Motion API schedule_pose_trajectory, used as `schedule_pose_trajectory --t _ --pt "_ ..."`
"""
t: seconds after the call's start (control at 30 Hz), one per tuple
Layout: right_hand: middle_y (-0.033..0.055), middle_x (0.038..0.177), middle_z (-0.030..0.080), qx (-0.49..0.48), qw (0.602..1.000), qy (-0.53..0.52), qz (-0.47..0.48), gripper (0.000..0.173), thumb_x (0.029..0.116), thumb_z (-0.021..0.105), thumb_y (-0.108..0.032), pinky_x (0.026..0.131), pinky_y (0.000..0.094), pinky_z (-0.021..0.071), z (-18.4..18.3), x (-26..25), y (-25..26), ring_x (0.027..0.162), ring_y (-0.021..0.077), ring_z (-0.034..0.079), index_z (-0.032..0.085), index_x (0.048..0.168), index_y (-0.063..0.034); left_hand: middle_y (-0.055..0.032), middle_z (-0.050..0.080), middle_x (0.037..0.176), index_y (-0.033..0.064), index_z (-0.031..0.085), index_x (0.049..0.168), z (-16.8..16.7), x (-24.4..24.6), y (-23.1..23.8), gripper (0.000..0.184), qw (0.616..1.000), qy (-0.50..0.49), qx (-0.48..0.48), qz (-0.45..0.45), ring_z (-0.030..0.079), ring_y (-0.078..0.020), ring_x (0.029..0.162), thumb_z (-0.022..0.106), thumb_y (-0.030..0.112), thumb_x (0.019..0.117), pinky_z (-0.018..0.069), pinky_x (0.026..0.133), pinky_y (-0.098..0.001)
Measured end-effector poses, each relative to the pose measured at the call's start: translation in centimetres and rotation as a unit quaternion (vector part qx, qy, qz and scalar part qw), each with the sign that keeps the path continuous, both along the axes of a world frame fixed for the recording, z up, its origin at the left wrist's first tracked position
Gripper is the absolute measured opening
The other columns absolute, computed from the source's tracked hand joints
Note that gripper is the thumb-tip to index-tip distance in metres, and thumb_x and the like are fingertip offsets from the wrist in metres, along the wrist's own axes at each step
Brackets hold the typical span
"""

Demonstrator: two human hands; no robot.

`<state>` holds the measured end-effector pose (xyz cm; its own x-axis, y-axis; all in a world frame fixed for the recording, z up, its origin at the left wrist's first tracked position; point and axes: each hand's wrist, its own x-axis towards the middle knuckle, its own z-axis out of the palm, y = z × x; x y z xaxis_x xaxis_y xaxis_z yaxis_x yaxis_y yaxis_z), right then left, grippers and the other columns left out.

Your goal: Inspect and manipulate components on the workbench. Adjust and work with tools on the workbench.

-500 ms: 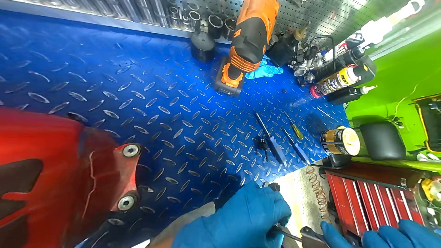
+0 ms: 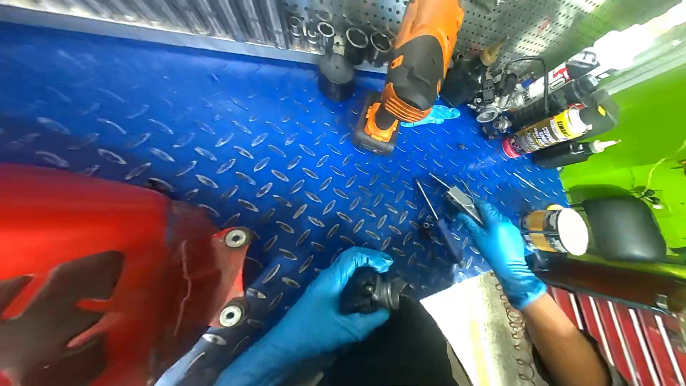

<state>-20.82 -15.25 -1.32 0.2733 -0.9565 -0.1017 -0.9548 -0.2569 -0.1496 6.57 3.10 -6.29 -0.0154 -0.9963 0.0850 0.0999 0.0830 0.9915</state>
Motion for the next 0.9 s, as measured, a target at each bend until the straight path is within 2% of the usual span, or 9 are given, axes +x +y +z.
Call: schedule_pose_trajectory --t 0.13,0.2,0.27,0.37,0.43,0.57,0.67,0.77,0.9 --pt "0.0274 0.125 0.065 -0.006 0.999 0.0 -0.031 0.053 0.1008 0.063 -0.034 0.092 0.0693 0.0481 -4.1 1.2 -0.4 0.113 0.049 0.063 0.053 0.149 -0.0123 -0.0018 0.066 0.129 0.0184 0.061 0.123 1.0 0.5 0.4 0.055 0.996 0.008 -0.071 0.06 0.06 -0.0183 0.127 0.088 0.024 0.0752 0.053 0.108 -0.0367" --pt "0.0283 0.126 0.063 -0.03 0.998 -0.019 -0.044 0.056 0.0987 0.066 -0.035 0.091 0.0699 0.0469 -4.1 1.4 -0.1 0.113 0.0504 0.06 0.053 0.149 -0.0143 -0.0005 0.065 0.129 0.0201 0.061 0.123 2.0 0.5 0.1 0.056 0.991 -0.014 -0.104 0.083 0.06 -0.0172 0.127 0.088 0.023 0.0746 0.0533 0.107 -0.0354" --pt "0.0281 0.126 0.062 -0.076 0.992 -0.08 -0.058 0.055 0.0962 0.068 -0.031 0.092 0.0704 0.0458 -3.0 1.0 1.2 0.115 0.0509 0.059 0.055 0.147 -0.0125 0.0008 0.064 0.131 0.0215 0.058 0.126 2.7 0.5 -0.6 0.057 0.978 -0.1 -0.153 0.1 0.059 -0.0155 0.128 0.088 0.022 0.077 0.0536 0.107 -0.0344" --pt "0.0199 0.119 0.066 -0.134 0.976 -0.161 -0.059 0.053 0.0967 0.062 -0.034 0.093 0.0638 0.0484 -2.1 -0.7 4.5 0.112 0.0418 0.061 0.057 0.147 -0.0156 -0.0007 0.061 0.136 0.0199 0.053 0.133 1.4 0.2 -2.9 0.049 0.901 -0.339 -0.242 0.12 0.055 -0.0143 0.132 0.076 0.029 0.0906 0.0479 0.11 -0.0334" --pt "0.0203 0.115 0.068 -0.163 0.967 -0.185 -0.06 0.052 0.0955 0.06 -0.033 0.093 0.064 0.0484 -2.5 -1.7 6.6 0.107 0.0413 0.063 0.061 0.143 -0.011 -0.0045 0.061 0.137 0.0157 0.055 0.131 -0.3 0.3 -5.5 0.038 0.835 -0.45 -0.286 0.134 0.053 -0.0185 0.135 0.068 0.028 0.0978 0.0431 0.114 -0.0385" --pt "0.0181 0.109 0.071 -0.196 0.953 -0.215 -0.087 0.049 0.0942 0.059 -0.028 0.086 0.0557 0.0497 -3.9 -3.4 10.3 0.097 0.0351 0.065 0.065 0.137 -0.0054 -0.0108 0.062 0.14 0.007 0.062 0.129 -3.4 0.6 -8.9 0.034 0.788 -0.52 -0.305 0.128 0.051 -0.0269 0.14 0.065 0.023 0.0985 0.0387 0.116 -0.0502" --pt "0.0185 0.105 0.07 -0.204 0.942 -0.246 -0.101 0.047 0.0921 0.06 -0.021 0.087 0.0491 0.0507 -4.2 -4.1 12.6 0.095 0.0311 0.064 0.065 0.134 -0.0005 -0.0062 0.063 0.14 0.0113 0.065 0.127 -3.6 -0.1 -8.2 0.031 0.745 -0.585 -0.304 0.097 0.053 -0.0235 0.138 0.06 0.03 0.1024 0.0329 0.119 -0.0514" --pt "0.0233 0.103 0.07 -0.188 0.942 -0.263 -0.096 0.045 0.0918 0.061 -0.015 0.086 0.05 0.0507 -4.3 -5.0 14.6 0.094 0.0344 0.065 0.064 0.132 0.005 -0.0005 0.065 0.139 0.0168 0.069 0.126 -2.4 -1.4 -6.0 0.037 0.737 -0.611 -0.285 0.039 0.057 -0.0209 0.133 0.054 0.04 0.1025 0.0278 0.12 -0.0566" --pt "0.0242 0.105 0.069 -0.147 0.944 -0.278 -0.099 0.039 0.098 0.058 -0.012 0.088 0.0405 0.0528 -4.1 -6.6 16.7 0.095 0.0303 0.065 0.061 0.132 0.007 0.0038 0.063 0.143 0.0206 0.069 0.128 -0.9 -2.3 -3.0 0.04 0.764 -0.607 -0.214 0.042 0.049 -0.0196 0.142 0.053 0.046 0.1013 0.0179 0.121 -0.0636"
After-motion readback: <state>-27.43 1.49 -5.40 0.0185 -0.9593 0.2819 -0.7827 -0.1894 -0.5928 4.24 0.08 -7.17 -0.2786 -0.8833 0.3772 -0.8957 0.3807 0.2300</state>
